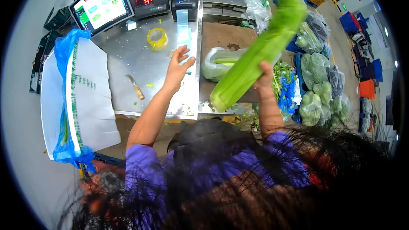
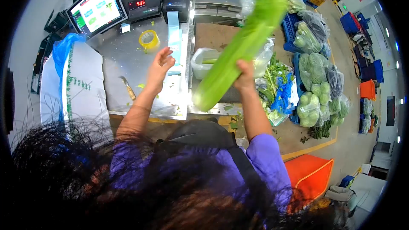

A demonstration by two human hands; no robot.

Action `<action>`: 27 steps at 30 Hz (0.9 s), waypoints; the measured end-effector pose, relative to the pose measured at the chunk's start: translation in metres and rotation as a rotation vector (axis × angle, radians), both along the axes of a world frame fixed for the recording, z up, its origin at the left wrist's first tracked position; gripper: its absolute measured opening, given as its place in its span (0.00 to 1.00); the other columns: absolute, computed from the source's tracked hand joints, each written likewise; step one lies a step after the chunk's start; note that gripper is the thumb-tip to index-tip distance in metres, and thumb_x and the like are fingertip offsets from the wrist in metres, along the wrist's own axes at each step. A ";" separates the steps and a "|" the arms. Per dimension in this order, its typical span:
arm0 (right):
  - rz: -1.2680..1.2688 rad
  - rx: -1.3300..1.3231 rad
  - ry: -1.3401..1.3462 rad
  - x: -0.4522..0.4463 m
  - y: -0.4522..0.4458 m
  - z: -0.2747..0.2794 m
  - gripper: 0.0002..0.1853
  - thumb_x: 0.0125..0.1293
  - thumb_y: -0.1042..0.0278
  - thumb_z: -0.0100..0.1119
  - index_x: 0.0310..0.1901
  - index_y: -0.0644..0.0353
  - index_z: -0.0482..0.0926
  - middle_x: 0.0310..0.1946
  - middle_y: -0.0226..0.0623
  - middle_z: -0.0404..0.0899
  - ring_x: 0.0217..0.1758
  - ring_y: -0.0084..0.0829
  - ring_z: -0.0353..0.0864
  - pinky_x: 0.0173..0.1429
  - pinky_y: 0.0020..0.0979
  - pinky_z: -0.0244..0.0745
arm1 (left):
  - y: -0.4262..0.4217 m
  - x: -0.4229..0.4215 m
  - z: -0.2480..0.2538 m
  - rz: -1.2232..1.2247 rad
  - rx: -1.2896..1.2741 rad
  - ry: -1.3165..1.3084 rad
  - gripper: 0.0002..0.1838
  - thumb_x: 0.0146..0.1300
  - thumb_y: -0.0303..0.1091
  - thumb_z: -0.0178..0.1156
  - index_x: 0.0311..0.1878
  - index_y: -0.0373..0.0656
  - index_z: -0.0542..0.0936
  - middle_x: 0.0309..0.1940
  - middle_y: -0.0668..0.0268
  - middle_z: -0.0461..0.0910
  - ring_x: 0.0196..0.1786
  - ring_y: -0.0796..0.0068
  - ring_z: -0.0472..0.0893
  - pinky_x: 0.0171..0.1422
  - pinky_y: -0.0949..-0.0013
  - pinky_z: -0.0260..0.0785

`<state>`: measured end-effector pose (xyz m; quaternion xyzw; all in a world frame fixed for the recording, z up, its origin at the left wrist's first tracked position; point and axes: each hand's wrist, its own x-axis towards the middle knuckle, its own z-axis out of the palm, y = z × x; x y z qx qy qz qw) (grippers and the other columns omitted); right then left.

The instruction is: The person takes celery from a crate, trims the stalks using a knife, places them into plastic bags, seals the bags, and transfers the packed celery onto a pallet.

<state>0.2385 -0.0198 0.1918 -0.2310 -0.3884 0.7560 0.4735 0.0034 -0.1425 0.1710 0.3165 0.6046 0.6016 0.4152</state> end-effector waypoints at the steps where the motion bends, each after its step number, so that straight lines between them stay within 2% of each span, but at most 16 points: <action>1: -0.064 0.036 0.057 0.018 0.024 0.003 0.33 0.48 0.55 0.60 0.56 0.62 0.64 0.43 0.41 0.73 0.45 0.38 0.76 0.50 0.39 0.75 | 0.006 0.013 -0.018 0.024 -0.078 0.055 0.35 0.57 0.39 0.63 0.64 0.39 0.60 0.59 0.57 0.65 0.61 0.65 0.65 0.64 0.65 0.58; 3: -0.140 0.124 0.156 0.052 0.068 0.017 0.32 0.51 0.59 0.60 0.57 0.64 0.64 0.50 0.43 0.71 0.51 0.42 0.74 0.56 0.44 0.71 | 0.022 0.039 -0.063 0.056 -0.229 0.174 0.39 0.52 0.43 0.65 0.63 0.37 0.59 0.58 0.55 0.64 0.60 0.62 0.64 0.64 0.61 0.58; 5: -0.260 0.282 0.133 0.064 0.100 0.019 0.31 0.51 0.61 0.60 0.56 0.63 0.65 0.49 0.42 0.72 0.51 0.41 0.74 0.56 0.43 0.71 | 0.041 0.066 -0.085 0.108 -0.395 0.299 0.46 0.45 0.51 0.68 0.62 0.33 0.59 0.56 0.53 0.62 0.61 0.55 0.61 0.66 0.56 0.54; 6: -0.315 0.359 0.121 0.069 0.117 0.016 0.30 0.51 0.63 0.60 0.56 0.62 0.65 0.48 0.42 0.72 0.51 0.40 0.74 0.56 0.42 0.71 | 0.055 0.079 -0.083 0.161 -0.451 0.327 0.47 0.44 0.54 0.67 0.61 0.34 0.60 0.58 0.54 0.59 0.63 0.53 0.57 0.66 0.55 0.52; 8: -0.391 0.451 0.023 0.068 0.141 -0.005 0.29 0.50 0.67 0.60 0.55 0.61 0.66 0.47 0.40 0.72 0.50 0.37 0.74 0.55 0.40 0.70 | 0.086 0.083 -0.102 0.277 -0.536 0.624 0.36 0.48 0.50 0.65 0.55 0.33 0.68 0.48 0.56 0.69 0.54 0.59 0.68 0.60 0.60 0.60; 11: -0.356 0.635 -0.184 0.039 0.141 -0.051 0.32 0.46 0.68 0.65 0.55 0.61 0.65 0.48 0.38 0.72 0.50 0.34 0.73 0.56 0.36 0.69 | 0.095 0.054 -0.118 0.124 -0.282 -0.020 0.22 0.53 0.41 0.60 0.46 0.33 0.75 0.29 0.64 0.74 0.37 0.70 0.74 0.47 0.68 0.66; 13: -0.170 0.882 -0.588 0.037 0.155 -0.083 0.35 0.43 0.62 0.69 0.55 0.61 0.65 0.47 0.37 0.72 0.50 0.33 0.72 0.54 0.35 0.69 | 0.104 0.056 -0.110 0.151 -0.123 -0.239 0.12 0.56 0.37 0.57 0.36 0.36 0.74 0.22 0.68 0.71 0.28 0.74 0.71 0.41 0.70 0.65; 15: -0.032 0.898 -0.548 0.018 0.153 -0.104 0.40 0.37 0.58 0.69 0.54 0.58 0.63 0.47 0.44 0.71 0.49 0.40 0.73 0.51 0.38 0.69 | 0.107 0.050 -0.104 0.108 0.005 -0.409 0.06 0.58 0.32 0.51 0.28 0.41 0.71 0.20 0.71 0.68 0.23 0.79 0.66 0.36 0.73 0.62; 18: 0.344 0.997 -0.960 0.011 0.148 -0.128 0.40 0.36 0.57 0.69 0.54 0.58 0.64 0.48 0.47 0.72 0.50 0.45 0.74 0.51 0.39 0.70 | 0.085 0.032 -0.101 0.067 0.050 -0.651 0.06 0.60 0.32 0.50 0.30 0.42 0.72 0.18 0.72 0.64 0.20 0.79 0.63 0.34 0.75 0.60; 19: 0.447 1.045 -1.010 0.016 0.153 -0.132 0.40 0.36 0.58 0.68 0.55 0.57 0.63 0.48 0.48 0.71 0.50 0.48 0.73 0.51 0.40 0.70 | 0.083 0.032 -0.108 0.144 0.079 -0.771 0.11 0.61 0.33 0.48 0.43 0.39 0.74 0.17 0.73 0.60 0.19 0.81 0.59 0.33 0.75 0.57; 22: 0.696 1.174 -1.165 0.040 0.168 -0.162 0.41 0.36 0.58 0.68 0.56 0.57 0.63 0.49 0.45 0.72 0.49 0.48 0.74 0.52 0.40 0.70 | 0.079 0.028 -0.108 0.067 0.080 -0.829 0.22 0.61 0.33 0.47 0.59 0.39 0.67 0.16 0.74 0.57 0.18 0.82 0.58 0.33 0.74 0.56; 23: 0.769 1.177 -1.214 0.046 0.169 -0.174 0.41 0.37 0.58 0.68 0.58 0.56 0.62 0.50 0.45 0.71 0.50 0.48 0.73 0.52 0.40 0.70 | 0.081 0.032 -0.105 0.074 0.061 -0.836 0.27 0.62 0.31 0.46 0.66 0.42 0.60 0.16 0.75 0.55 0.18 0.83 0.56 0.30 0.75 0.55; 25: 0.896 1.182 -1.321 0.048 0.159 -0.185 0.42 0.39 0.58 0.68 0.60 0.54 0.61 0.51 0.45 0.71 0.53 0.46 0.72 0.53 0.40 0.70 | 0.078 0.042 -0.103 -0.034 0.047 -0.726 0.27 0.62 0.30 0.45 0.66 0.44 0.60 0.16 0.75 0.57 0.18 0.83 0.57 0.29 0.76 0.54; 27: 0.935 1.311 -1.363 0.043 0.154 -0.187 0.44 0.39 0.60 0.70 0.62 0.51 0.60 0.51 0.42 0.71 0.55 0.45 0.70 0.55 0.42 0.68 | 0.086 0.055 -0.094 -0.123 -0.011 -0.554 0.28 0.63 0.28 0.45 0.68 0.46 0.58 0.16 0.74 0.60 0.18 0.84 0.59 0.25 0.78 0.53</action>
